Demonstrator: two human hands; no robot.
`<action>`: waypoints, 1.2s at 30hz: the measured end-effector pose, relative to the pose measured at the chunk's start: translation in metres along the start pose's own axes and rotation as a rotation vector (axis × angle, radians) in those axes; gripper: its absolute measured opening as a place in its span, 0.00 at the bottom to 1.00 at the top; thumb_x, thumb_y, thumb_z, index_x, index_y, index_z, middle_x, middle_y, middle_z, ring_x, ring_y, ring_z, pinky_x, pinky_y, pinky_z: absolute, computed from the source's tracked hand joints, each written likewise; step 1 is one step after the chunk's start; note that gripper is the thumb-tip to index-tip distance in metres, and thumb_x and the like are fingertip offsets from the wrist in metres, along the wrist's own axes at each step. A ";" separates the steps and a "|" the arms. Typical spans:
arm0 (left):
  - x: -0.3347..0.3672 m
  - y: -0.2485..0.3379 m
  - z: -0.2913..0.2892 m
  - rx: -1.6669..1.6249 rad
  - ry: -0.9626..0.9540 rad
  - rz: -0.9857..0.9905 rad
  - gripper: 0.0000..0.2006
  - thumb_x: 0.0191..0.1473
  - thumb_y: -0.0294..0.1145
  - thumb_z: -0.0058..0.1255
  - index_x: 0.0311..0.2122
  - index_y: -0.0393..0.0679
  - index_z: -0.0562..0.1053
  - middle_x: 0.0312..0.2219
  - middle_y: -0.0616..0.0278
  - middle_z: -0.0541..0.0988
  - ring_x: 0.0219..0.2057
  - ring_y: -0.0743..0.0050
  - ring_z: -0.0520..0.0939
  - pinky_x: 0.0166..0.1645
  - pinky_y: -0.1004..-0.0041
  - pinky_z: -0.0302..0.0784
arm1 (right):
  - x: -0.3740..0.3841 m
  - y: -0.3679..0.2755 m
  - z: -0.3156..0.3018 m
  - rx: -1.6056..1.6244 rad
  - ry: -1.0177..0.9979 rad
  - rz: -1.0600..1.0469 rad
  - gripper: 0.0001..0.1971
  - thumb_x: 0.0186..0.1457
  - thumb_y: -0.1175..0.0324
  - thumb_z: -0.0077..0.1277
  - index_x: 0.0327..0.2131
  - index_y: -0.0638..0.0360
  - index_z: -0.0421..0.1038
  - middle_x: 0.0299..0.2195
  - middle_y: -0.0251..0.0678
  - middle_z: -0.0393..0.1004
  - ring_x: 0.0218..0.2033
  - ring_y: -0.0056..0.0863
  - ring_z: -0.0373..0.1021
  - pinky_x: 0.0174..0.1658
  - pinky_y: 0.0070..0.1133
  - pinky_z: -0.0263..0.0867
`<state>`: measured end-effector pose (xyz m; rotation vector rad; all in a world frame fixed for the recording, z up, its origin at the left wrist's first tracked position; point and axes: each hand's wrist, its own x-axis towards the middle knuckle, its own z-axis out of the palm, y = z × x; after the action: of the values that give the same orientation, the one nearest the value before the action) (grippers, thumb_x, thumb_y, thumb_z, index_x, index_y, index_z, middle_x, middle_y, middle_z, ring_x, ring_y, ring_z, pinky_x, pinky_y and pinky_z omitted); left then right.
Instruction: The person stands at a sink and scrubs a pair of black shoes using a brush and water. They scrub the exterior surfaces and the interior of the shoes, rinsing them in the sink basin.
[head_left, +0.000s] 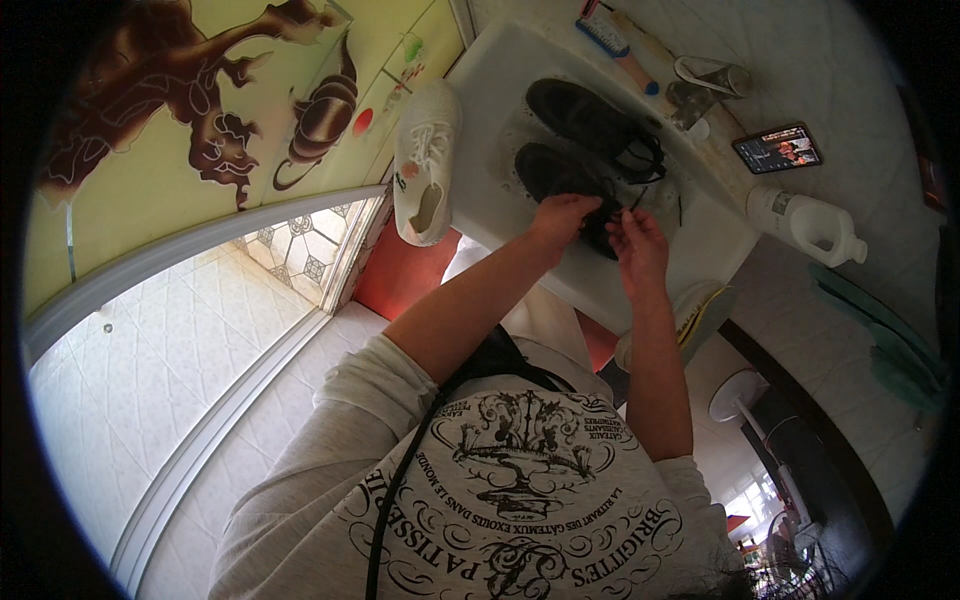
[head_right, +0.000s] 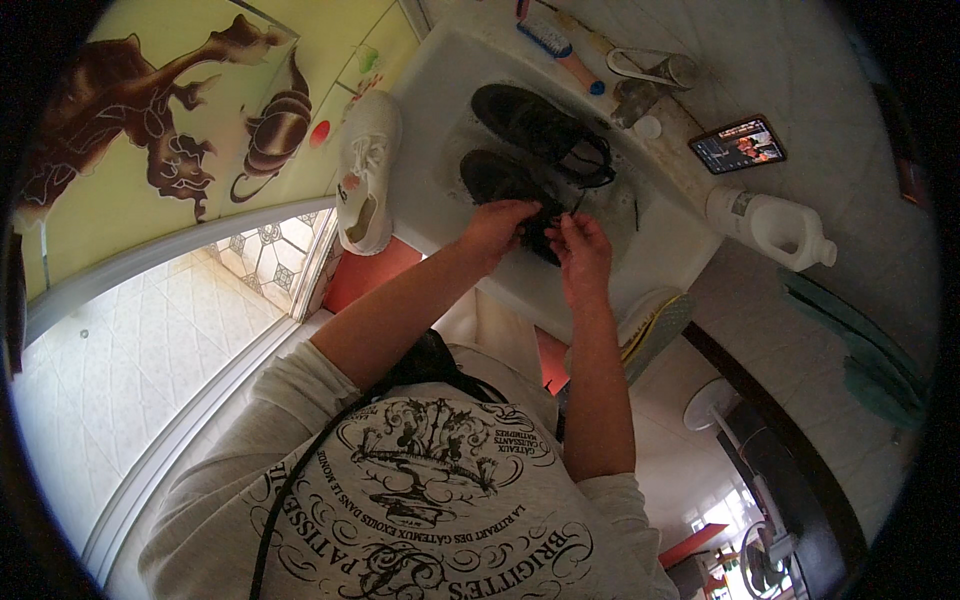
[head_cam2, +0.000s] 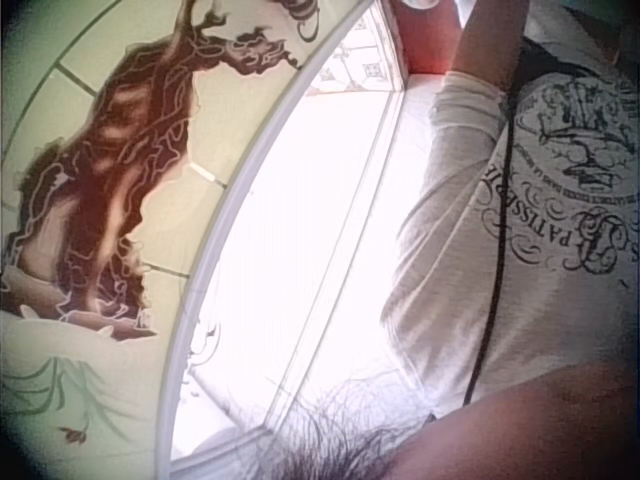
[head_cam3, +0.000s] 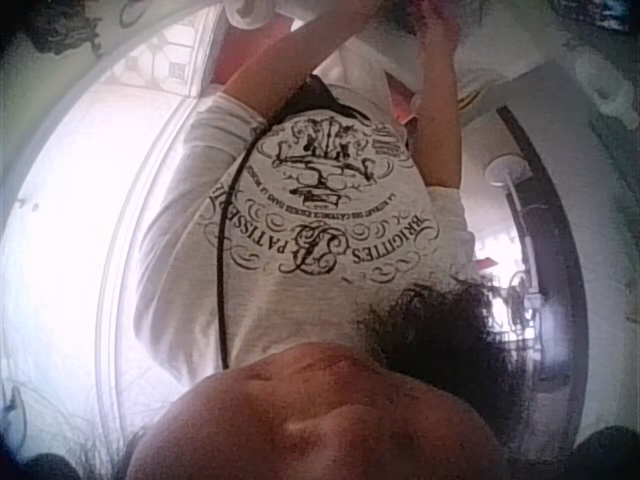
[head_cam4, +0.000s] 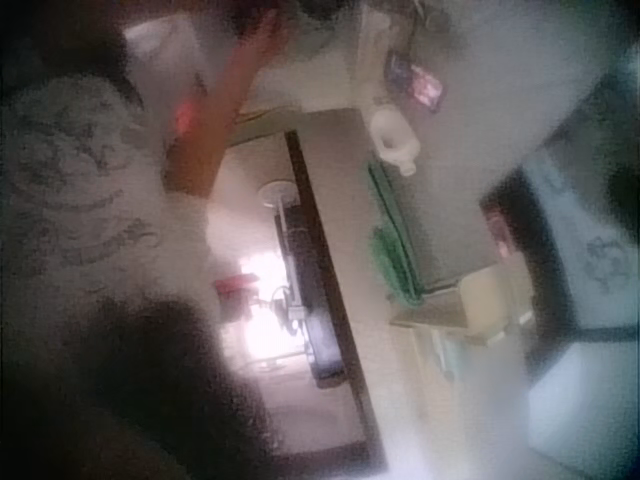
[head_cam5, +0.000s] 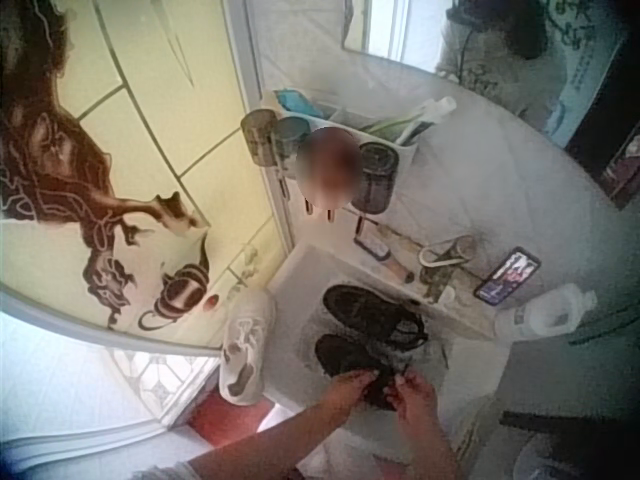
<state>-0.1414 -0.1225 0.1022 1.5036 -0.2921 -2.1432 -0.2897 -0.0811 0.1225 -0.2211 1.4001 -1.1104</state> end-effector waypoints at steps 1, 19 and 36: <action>-0.002 0.000 0.002 -0.005 0.008 -0.003 0.12 0.50 0.40 0.56 0.36 0.45 0.76 0.27 0.69 0.74 0.29 0.78 0.70 0.33 0.77 0.64 | 0.000 0.001 0.000 0.003 0.011 0.001 0.06 0.56 0.70 0.53 0.37 0.56 0.69 0.32 0.29 0.73 0.33 0.21 0.70 0.35 0.20 0.64; -0.010 -0.011 0.002 -0.069 -0.047 0.249 0.08 0.50 0.36 0.55 0.33 0.45 0.75 0.25 0.71 0.73 0.28 0.83 0.70 0.33 0.79 0.63 | 0.000 0.029 0.019 -1.014 0.255 -0.514 0.13 0.50 0.75 0.52 0.41 0.59 0.67 0.31 0.38 0.74 0.34 0.34 0.72 0.39 0.27 0.67; 0.002 -0.020 -0.012 -0.229 -0.031 0.102 0.05 0.56 0.36 0.51 0.36 0.49 0.72 0.30 0.74 0.73 0.34 0.80 0.71 0.39 0.76 0.63 | -0.016 -0.002 0.031 -0.034 0.141 -0.203 0.08 0.60 0.63 0.48 0.36 0.56 0.66 0.29 0.27 0.67 0.29 0.17 0.62 0.33 0.17 0.59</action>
<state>-0.1361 -0.1055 0.0877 1.2992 -0.1256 -2.0445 -0.2607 -0.0849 0.1419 -0.3202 1.5485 -1.2898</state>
